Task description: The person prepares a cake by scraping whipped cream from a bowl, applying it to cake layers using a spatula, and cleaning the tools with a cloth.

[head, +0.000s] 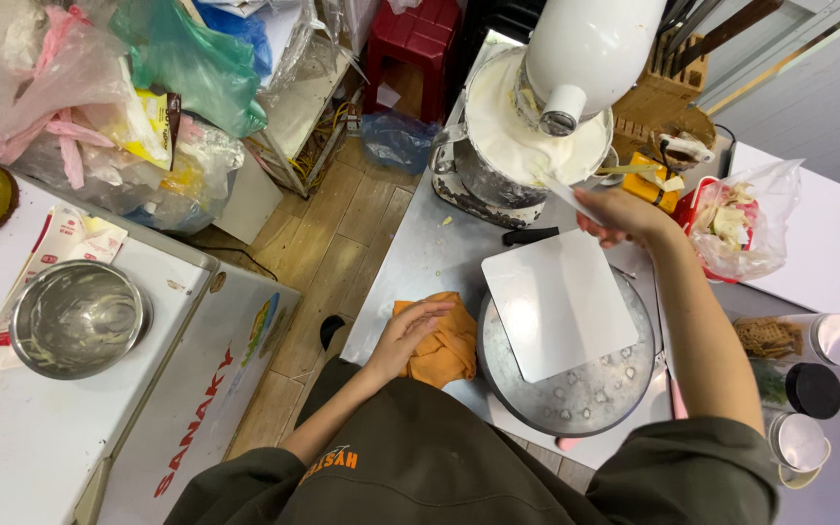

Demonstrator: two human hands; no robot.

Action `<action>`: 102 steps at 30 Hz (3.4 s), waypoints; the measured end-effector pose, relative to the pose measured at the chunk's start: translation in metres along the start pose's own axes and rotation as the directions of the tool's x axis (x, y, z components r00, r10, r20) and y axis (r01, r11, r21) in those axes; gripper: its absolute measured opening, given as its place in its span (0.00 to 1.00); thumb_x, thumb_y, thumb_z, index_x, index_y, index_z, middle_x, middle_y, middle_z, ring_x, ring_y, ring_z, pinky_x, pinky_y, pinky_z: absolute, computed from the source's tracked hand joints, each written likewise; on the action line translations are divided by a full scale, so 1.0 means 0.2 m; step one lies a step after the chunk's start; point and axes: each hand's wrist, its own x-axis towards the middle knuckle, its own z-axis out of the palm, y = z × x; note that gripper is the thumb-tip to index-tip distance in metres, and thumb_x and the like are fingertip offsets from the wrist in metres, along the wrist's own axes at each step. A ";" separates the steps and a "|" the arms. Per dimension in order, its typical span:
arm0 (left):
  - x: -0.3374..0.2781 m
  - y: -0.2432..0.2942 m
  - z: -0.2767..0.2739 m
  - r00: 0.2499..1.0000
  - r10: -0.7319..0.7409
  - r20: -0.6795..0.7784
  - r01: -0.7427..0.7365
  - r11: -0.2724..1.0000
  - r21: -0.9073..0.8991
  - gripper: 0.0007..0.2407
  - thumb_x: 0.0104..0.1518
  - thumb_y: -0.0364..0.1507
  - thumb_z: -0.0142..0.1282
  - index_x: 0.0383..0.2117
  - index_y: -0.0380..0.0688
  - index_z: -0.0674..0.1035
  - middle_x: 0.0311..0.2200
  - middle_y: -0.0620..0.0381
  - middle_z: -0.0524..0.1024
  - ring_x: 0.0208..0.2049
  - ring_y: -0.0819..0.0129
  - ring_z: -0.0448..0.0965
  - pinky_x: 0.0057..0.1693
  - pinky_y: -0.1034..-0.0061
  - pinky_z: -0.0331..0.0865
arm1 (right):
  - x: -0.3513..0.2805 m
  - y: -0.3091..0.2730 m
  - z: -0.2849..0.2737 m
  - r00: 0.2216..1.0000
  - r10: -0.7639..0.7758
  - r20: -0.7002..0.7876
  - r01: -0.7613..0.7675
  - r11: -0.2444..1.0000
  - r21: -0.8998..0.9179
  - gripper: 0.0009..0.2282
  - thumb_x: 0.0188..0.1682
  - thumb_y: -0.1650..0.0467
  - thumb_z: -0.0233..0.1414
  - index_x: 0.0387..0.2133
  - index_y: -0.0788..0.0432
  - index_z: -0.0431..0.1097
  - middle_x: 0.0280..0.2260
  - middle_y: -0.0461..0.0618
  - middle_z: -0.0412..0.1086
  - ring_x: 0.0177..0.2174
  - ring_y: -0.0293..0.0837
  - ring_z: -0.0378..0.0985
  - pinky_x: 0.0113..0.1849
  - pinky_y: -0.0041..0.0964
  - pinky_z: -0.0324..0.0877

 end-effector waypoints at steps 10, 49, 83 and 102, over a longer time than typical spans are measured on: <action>-0.01 -0.02 -0.03 1.000 0.013 -0.002 -0.013 1.000 0.011 0.15 0.67 0.30 0.47 0.57 0.36 0.75 0.59 0.50 0.74 0.62 0.63 0.72 0.66 0.70 0.63 | -0.34 0.32 -0.24 0.965 0.261 0.028 -0.262 0.965 0.004 0.24 0.55 0.53 0.42 0.22 0.61 0.66 0.09 0.44 0.52 0.08 0.37 0.46 0.16 0.35 0.51; -0.05 0.03 -0.02 0.999 0.035 -0.018 -0.033 0.994 0.107 0.15 0.67 0.31 0.49 0.56 0.37 0.76 0.56 0.53 0.77 0.58 0.67 0.74 0.64 0.72 0.65 | -0.36 -0.11 -0.03 0.731 -0.669 -0.135 0.112 0.313 -0.943 0.17 0.52 0.67 0.54 0.55 0.33 0.74 0.36 0.49 0.71 0.40 0.49 0.76 0.38 0.46 0.72; 0.04 -0.08 0.11 0.996 -0.054 0.072 0.044 0.990 0.132 0.16 0.69 0.33 0.48 0.56 0.38 0.77 0.54 0.52 0.78 0.57 0.66 0.76 0.62 0.73 0.67 | -0.48 0.58 0.86 0.898 -0.044 -0.438 0.261 0.854 0.450 0.20 0.56 0.69 0.43 0.62 0.54 0.61 0.18 0.43 0.63 0.12 0.32 0.55 0.15 0.28 0.49; 0.35 0.34 0.07 0.972 0.125 -0.197 -0.095 0.983 0.155 0.22 0.71 0.37 0.33 0.35 0.35 0.81 0.55 0.42 0.77 0.59 0.54 0.76 0.67 0.62 0.64 | 0.98 0.32 -0.42 0.847 -0.358 -0.393 0.509 0.331 0.795 0.23 0.64 0.60 0.40 0.62 0.66 0.64 0.56 0.59 0.73 0.50 0.47 0.80 0.50 0.40 0.77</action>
